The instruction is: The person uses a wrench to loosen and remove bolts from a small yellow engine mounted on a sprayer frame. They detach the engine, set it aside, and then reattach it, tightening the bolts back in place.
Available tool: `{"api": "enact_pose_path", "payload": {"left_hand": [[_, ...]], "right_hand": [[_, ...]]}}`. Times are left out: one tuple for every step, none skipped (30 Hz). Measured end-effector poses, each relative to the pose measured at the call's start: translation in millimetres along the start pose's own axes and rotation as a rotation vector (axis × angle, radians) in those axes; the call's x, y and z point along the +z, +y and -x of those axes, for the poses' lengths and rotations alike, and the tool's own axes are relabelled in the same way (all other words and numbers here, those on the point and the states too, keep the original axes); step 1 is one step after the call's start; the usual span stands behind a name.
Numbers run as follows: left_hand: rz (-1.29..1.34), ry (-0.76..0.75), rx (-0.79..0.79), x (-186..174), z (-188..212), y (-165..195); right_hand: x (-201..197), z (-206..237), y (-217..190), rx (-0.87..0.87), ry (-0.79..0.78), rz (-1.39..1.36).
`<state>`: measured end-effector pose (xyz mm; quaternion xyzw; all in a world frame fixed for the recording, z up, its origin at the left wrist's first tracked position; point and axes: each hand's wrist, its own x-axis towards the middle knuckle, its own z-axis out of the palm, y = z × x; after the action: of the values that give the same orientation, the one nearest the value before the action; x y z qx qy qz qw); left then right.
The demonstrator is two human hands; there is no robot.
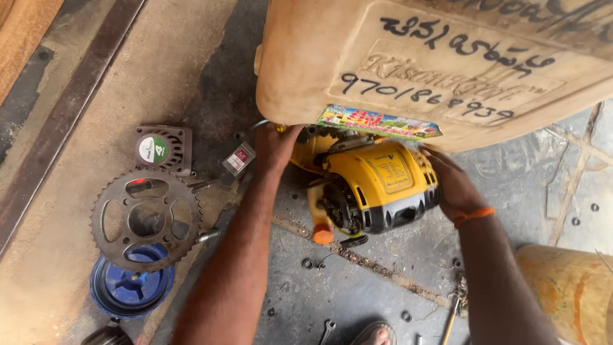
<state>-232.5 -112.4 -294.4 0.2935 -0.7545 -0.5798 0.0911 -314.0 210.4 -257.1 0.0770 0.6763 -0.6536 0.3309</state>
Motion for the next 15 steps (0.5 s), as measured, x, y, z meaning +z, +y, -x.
{"api": "enact_pose_path", "payload": {"left_hand": [[-0.066,-0.034,-0.019,-1,-8,3],[-0.039,-0.018,0.046,-2,-13,6],[-0.011,-0.005,0.112,-1,-16,8],[0.018,0.012,0.188,0,-19,10],[0.051,0.04,0.245,1,-21,12],[0.082,0.065,0.298,2,-21,12],[0.109,0.087,0.341,3,-22,12],[0.059,0.082,0.329,4,-22,13],[0.011,0.084,0.32,4,-22,12],[-0.037,0.083,0.311,3,-22,12],[-0.082,0.077,0.297,3,-21,12],[-0.122,0.073,0.295,2,-19,14],[-0.152,0.069,0.28,1,-16,14],[-0.153,0.071,0.248,1,-10,12],[-0.157,0.076,0.209,1,-1,10]], "right_hand": [[2,-9,-6,-0.024,0.036,0.099],[3,-14,-8,-0.041,0.074,0.198],[5,-20,-7,-0.101,-0.017,0.115],[10,-31,-5,-0.171,-0.108,0.033],[12,-40,-3,-0.242,-0.199,-0.049],[14,-48,-1,-0.315,-0.15,0.313],[15,-56,1,-0.369,-0.1,0.674],[17,-61,5,-0.418,-0.052,1.035],[17,-65,6,-0.344,-0.084,0.754],[16,-68,6,-0.264,-0.11,0.474],[15,-69,6,-0.176,-0.129,0.196],[16,-68,4,-0.118,-0.116,0.133],[13,-65,5,-0.07,-0.102,0.069],[11,-62,3,-0.03,-0.09,0.006],[6,-61,4,0.006,-0.059,-0.038]]}}
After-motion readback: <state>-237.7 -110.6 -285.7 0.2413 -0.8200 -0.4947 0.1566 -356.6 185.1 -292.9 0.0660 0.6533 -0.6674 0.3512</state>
